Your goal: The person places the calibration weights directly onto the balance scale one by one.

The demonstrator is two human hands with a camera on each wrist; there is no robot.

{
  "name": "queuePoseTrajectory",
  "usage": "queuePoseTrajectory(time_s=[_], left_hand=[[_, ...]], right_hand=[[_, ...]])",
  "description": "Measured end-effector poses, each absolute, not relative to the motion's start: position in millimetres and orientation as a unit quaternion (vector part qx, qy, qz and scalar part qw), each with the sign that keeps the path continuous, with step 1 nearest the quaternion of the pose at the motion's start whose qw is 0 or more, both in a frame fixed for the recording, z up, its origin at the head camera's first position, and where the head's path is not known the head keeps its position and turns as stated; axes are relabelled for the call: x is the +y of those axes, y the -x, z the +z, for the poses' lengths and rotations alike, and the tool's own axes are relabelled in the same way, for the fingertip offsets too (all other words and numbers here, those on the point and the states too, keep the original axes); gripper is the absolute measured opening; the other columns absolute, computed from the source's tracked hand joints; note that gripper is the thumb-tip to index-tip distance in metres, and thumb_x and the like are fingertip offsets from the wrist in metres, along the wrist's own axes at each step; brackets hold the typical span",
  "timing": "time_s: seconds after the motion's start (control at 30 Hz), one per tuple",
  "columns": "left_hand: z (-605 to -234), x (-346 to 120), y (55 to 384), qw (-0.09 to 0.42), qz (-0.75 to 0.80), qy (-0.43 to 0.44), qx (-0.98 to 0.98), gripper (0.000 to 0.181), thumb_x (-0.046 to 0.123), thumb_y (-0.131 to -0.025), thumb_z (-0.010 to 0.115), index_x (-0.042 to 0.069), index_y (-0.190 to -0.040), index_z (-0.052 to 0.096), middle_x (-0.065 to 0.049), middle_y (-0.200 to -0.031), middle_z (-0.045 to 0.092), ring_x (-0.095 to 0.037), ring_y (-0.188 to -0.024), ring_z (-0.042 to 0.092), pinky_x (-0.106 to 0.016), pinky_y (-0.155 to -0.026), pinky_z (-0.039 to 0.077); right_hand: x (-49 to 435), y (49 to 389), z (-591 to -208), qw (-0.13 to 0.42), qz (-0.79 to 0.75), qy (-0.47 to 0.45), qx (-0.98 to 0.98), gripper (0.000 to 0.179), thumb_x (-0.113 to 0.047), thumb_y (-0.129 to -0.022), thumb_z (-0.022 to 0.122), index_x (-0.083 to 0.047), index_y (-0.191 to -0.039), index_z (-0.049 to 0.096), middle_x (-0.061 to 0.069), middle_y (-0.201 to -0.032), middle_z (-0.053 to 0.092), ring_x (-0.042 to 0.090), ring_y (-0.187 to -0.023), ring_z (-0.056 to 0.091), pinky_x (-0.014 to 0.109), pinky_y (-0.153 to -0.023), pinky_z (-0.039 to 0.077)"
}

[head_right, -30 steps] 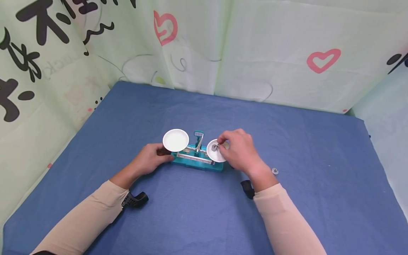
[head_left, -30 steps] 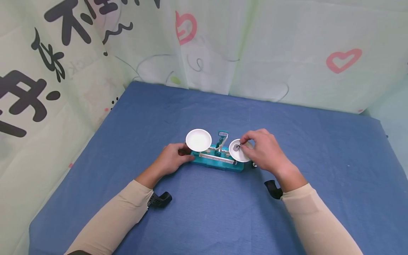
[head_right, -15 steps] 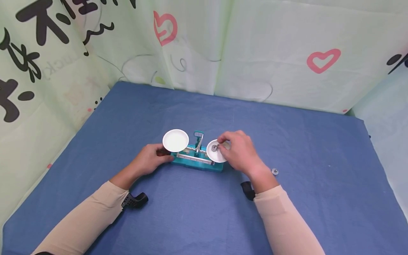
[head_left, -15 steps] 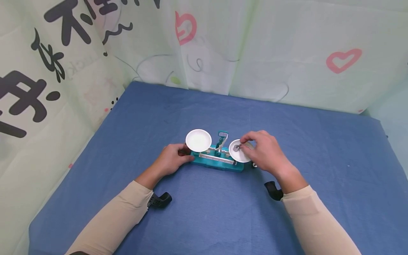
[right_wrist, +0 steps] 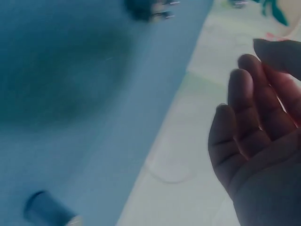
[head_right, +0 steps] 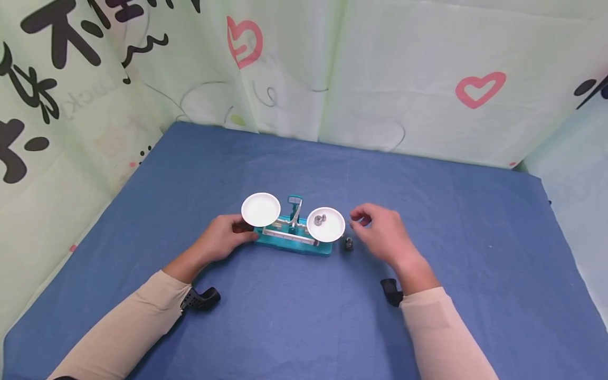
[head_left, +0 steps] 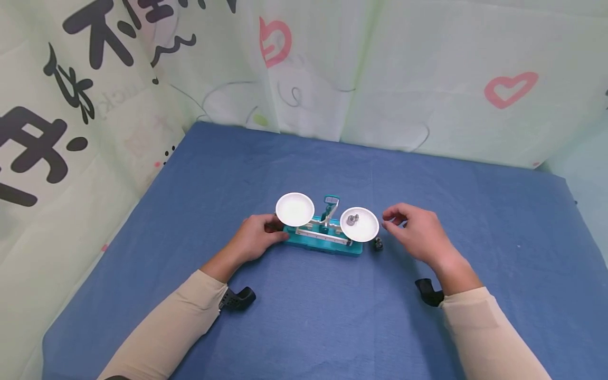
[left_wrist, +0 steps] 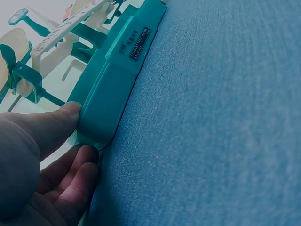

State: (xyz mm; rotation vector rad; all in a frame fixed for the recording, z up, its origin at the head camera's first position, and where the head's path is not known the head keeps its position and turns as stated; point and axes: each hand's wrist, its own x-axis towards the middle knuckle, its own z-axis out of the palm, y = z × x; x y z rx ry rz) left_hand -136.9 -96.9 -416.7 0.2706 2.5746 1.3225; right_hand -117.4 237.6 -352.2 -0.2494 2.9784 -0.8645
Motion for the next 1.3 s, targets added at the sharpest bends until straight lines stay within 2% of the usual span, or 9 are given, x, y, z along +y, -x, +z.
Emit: queuePoseTrajectory(time_s=[0.2, 0.63, 1.0, 1.3], left_hand=[[-416, -97, 137, 0.115, 0.452, -0.094, 0.879, 0.027, 0.020, -0.089, 0.078, 0.005, -0.110, 0.073, -0.005, -0.105, 0.073, -0.019, -0.097, 0.067, -0.040, -0.089, 0.050], [-416, -98, 137, 0.119, 0.449, -0.093, 0.881, 0.028, 0.021, -0.089, 0.078, 0.005, -0.112, 0.073, -0.005, -0.106, 0.073, -0.020, -0.099, 0.067, -0.041, -0.091, 0.049], [-415, -97, 137, 0.121, 0.448, -0.089, 0.881, 0.027, 0.021, -0.089, 0.078, 0.006, -0.110, 0.073, -0.004, -0.104, 0.073, -0.020, -0.098, 0.067, -0.041, -0.089, 0.050], [-416, -97, 137, 0.119, 0.447, -0.091, 0.882, 0.026, 0.021, -0.089, 0.078, 0.005, -0.110, 0.073, -0.004, -0.104, 0.073, -0.020, -0.097, 0.067, -0.040, -0.088, 0.050]], right_hand=[[249, 122, -370, 0.070, -0.244, 0.097, 0.962, 0.018, -0.007, -0.093, 0.067, -0.001, -0.110, 0.069, 0.011, -0.100, 0.069, 0.028, -0.089, 0.061, 0.043, -0.075, 0.050], [246, 129, -381, 0.100, -0.227, 0.110, 0.962, 0.013, -0.008, -0.092, 0.068, -0.003, -0.104, 0.070, 0.005, -0.089, 0.067, 0.024, -0.082, 0.059, 0.043, -0.074, 0.049], [241, 132, -383, 0.071, -0.210, 0.120, 0.968, 0.008, -0.008, -0.090, 0.069, -0.005, -0.098, 0.070, 0.004, -0.083, 0.065, 0.023, -0.075, 0.056, 0.041, -0.071, 0.047], [240, 135, -386, 0.082, -0.204, 0.137, 0.966, 0.007, -0.005, -0.090, 0.069, -0.003, -0.096, 0.072, 0.007, -0.087, 0.069, 0.026, -0.081, 0.063, 0.046, -0.075, 0.051]])
